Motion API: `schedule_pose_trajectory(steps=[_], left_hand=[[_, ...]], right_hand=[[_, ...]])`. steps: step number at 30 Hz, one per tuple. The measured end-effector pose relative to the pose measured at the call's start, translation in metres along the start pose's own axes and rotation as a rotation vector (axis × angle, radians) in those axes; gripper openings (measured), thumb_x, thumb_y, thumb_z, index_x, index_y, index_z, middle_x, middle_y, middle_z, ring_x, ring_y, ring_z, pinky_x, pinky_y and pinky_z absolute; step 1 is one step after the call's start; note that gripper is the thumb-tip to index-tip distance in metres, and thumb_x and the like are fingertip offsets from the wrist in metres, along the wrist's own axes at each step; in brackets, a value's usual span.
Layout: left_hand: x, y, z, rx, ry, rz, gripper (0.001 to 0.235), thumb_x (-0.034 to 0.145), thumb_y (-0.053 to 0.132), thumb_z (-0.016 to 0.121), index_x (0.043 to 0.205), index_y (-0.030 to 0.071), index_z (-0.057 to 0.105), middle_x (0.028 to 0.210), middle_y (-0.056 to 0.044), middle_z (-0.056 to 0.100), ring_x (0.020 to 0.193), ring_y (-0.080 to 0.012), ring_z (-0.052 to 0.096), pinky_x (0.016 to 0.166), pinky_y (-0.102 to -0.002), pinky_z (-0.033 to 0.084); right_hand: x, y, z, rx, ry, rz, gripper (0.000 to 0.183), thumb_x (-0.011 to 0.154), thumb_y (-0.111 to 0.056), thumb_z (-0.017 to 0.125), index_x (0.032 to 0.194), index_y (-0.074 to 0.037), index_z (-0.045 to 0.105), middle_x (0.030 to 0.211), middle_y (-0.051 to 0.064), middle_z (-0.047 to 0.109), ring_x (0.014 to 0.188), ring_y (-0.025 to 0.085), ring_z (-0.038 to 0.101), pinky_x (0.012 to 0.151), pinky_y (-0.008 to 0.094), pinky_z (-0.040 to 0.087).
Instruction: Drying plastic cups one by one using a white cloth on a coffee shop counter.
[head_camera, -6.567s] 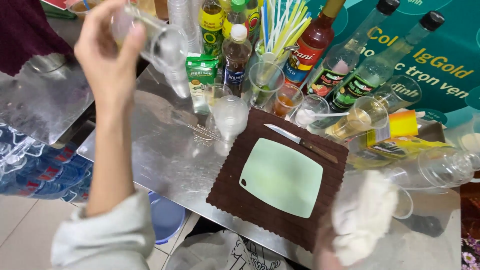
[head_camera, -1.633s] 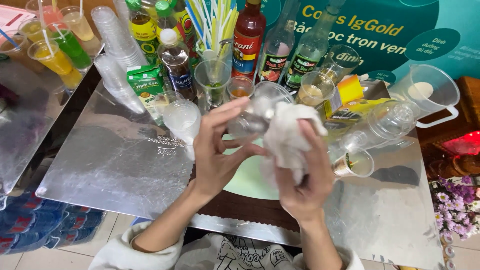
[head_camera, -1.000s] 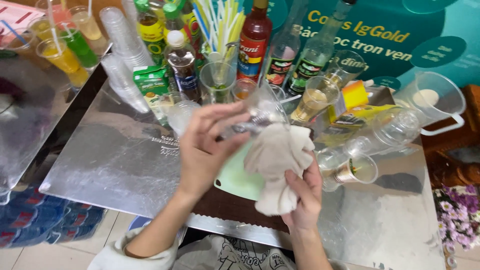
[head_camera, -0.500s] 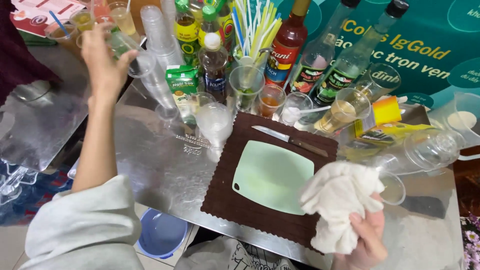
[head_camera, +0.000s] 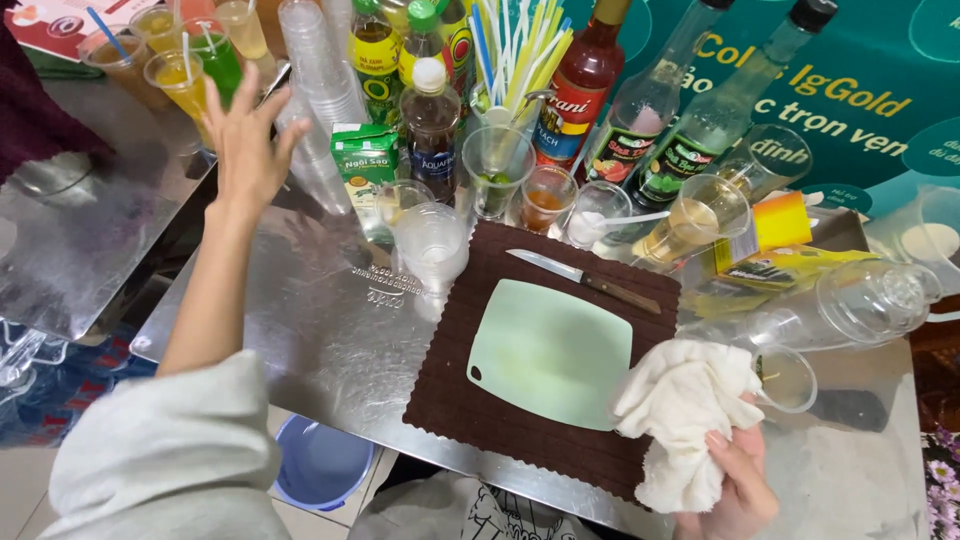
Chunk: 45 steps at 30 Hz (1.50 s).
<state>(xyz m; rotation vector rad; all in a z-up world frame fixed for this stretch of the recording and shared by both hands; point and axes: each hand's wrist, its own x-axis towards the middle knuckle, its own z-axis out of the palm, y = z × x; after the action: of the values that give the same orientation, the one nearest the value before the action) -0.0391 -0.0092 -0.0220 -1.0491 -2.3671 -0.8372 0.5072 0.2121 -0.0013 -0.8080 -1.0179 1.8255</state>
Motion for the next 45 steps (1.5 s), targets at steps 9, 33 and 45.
schedule_pose_trajectory(steps=[9, 33, 45], left_hand=[[-0.071, 0.175, -0.064, -0.221, -0.355, 0.269, 0.028, 0.084, 0.027, 0.08, 0.111, 0.02, 0.074, 0.148, -0.015, 0.04, 0.137, -0.0411, 0.03, 0.111, -0.07, 0.035], [-0.073, 0.201, -0.079, -0.593, -0.063, 0.275, 0.02, 0.083, 0.003, 0.087, 0.097, 0.008, 0.073, 0.142, -0.021, 0.053, 0.131, -0.0351, 0.059, 0.114, -0.046, 0.051], [-0.079, 0.207, -0.091, -0.407, 0.119, 0.387, 0.08, 0.09, 0.007, 0.095, 0.15, -0.001, 0.043, 0.15, -0.024, 0.03, 0.126, -0.0361, 0.069, 0.116, -0.044, 0.059]], right_hand=[[0.019, 0.017, -0.037, 0.044, -0.122, -0.021, 0.058, 0.088, -0.013, 0.056, 0.143, 0.005, 0.052, 0.124, 0.019, 0.066, 0.11, 0.026, 0.066, 0.089, 0.029, 0.052], [0.009, 0.009, -0.032, 0.039, -0.018, 0.005, 0.058, 0.086, -0.015, 0.057, 0.142, 0.002, 0.058, 0.113, 0.013, 0.069, 0.099, 0.023, 0.067, 0.081, 0.027, 0.052], [0.004, 0.003, -0.033, 0.117, -0.002, -0.026, 0.067, 0.084, -0.013, 0.056, 0.149, 0.002, 0.051, 0.124, 0.016, 0.066, 0.115, 0.026, 0.065, 0.097, 0.03, 0.051]])
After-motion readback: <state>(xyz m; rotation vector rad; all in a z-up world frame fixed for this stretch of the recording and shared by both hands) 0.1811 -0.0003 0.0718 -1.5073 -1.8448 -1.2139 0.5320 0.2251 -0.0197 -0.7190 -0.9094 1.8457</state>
